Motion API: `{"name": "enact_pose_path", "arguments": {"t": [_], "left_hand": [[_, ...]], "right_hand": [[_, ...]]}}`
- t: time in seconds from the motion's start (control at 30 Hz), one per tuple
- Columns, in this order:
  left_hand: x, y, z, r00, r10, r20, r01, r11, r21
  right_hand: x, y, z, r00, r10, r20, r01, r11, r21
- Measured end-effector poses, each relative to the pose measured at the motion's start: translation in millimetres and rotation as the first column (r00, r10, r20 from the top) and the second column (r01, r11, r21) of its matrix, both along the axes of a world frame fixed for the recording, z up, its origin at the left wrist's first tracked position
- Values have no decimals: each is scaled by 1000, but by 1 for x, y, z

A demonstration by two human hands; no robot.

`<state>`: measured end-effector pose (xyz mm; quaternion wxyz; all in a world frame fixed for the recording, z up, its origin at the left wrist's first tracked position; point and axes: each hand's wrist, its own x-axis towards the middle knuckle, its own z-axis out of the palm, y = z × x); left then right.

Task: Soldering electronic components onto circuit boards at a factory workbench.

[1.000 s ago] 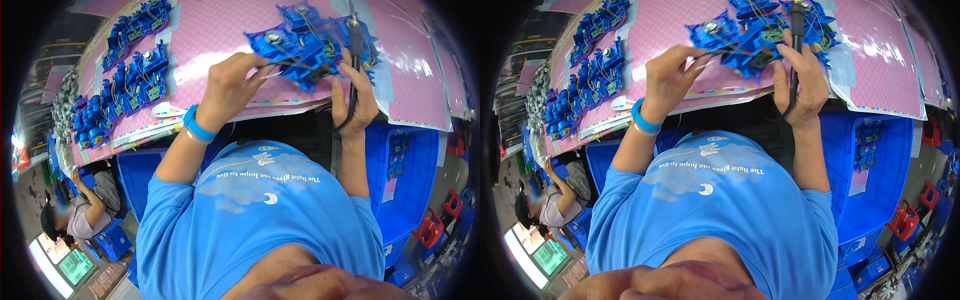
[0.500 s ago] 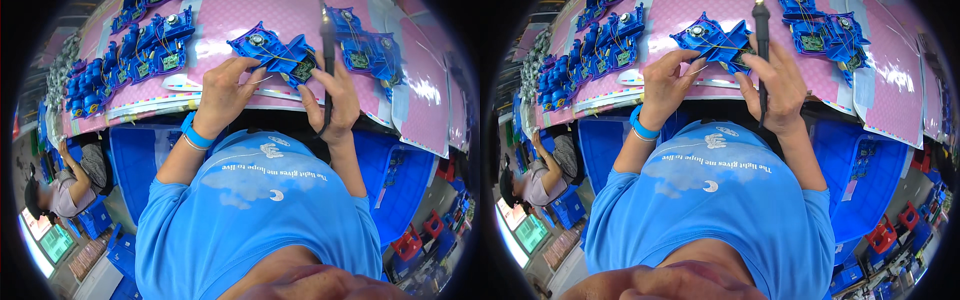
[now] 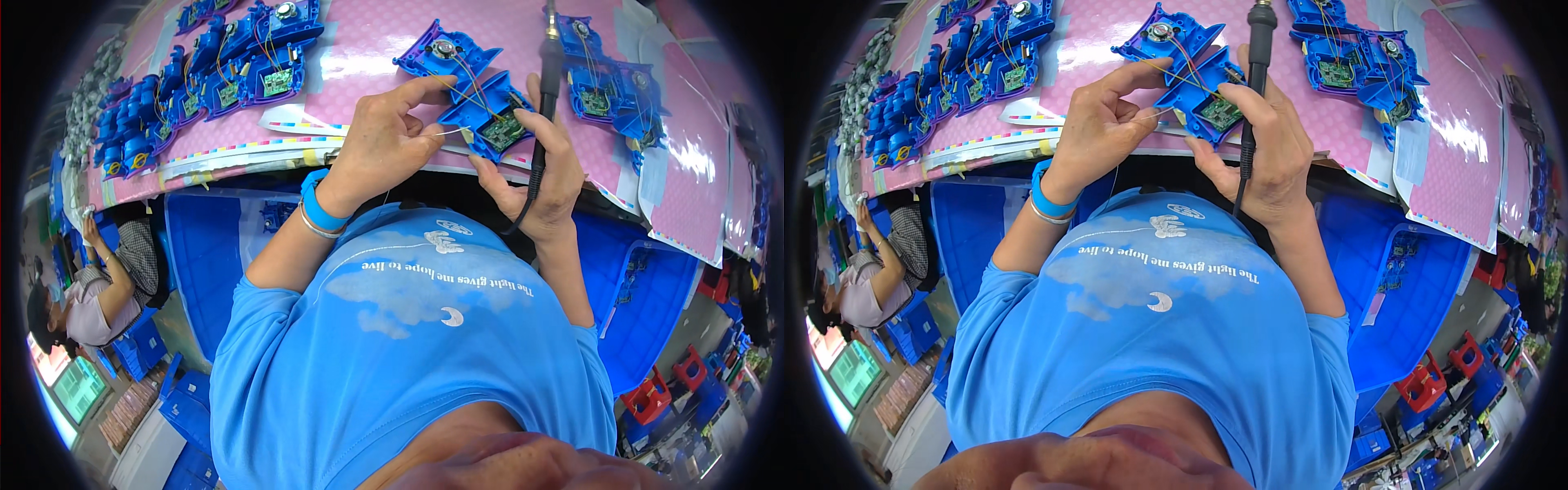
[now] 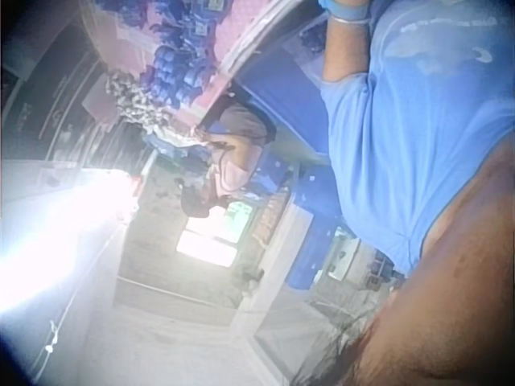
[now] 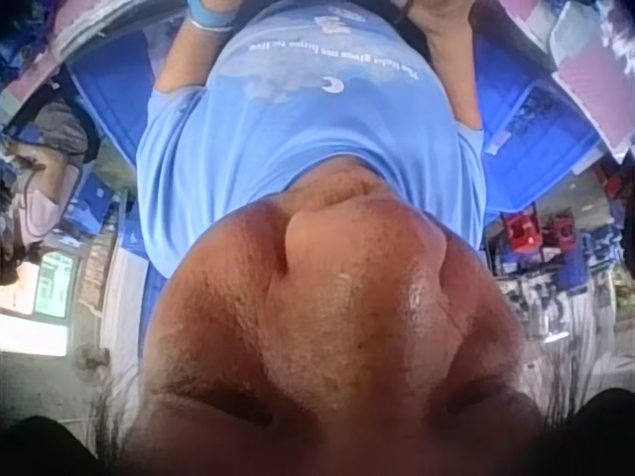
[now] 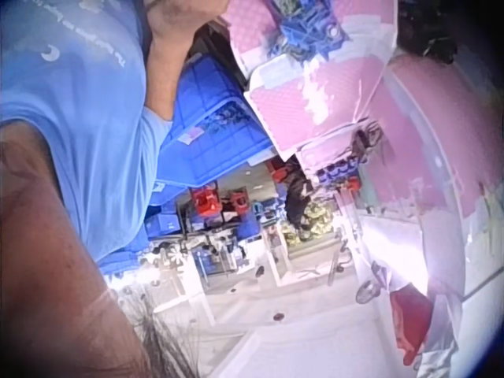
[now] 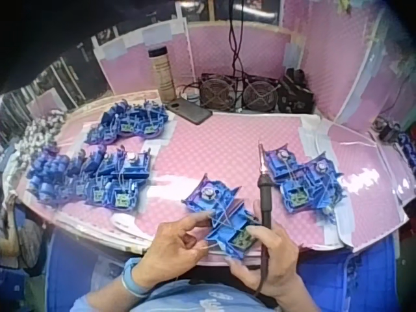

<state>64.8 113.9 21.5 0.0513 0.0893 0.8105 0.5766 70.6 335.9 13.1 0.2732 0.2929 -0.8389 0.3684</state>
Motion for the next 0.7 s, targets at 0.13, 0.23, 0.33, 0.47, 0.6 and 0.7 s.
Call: {"name": "enact_pose_path", "arguments": {"t": [0.13, 0.23, 0.33, 0.47, 0.6, 0.7], "left_hand": [[-2, -2, 4, 992, -82, 99, 60, 976, 211], [-1, -5, 5, 986, -106, 129, 57, 939, 340], [0, -12, 7, 980, -94, 176, 24, 932, 362], [1, -18, 3, 990, 28, 140, -95, 859, 503], [-5, -21, 1, 950, 198, 243, -310, 704, 639], [-9, -24, -5, 961, 272, 46, -262, 846, 464]], "right_hand": [[2, 2, -5, 997, 38, 69, -32, 996, -84], [3, 1, -8, 998, 53, 37, -50, 996, -72], [3, -2, -6, 995, 91, 34, -89, 994, -56], [1, 2, -2, 992, 120, -44, -124, 988, -88], [14, 15, 8, 992, 107, -62, -113, 988, -109], [18, 20, 16, 987, 159, 17, -153, 968, -201]]}}
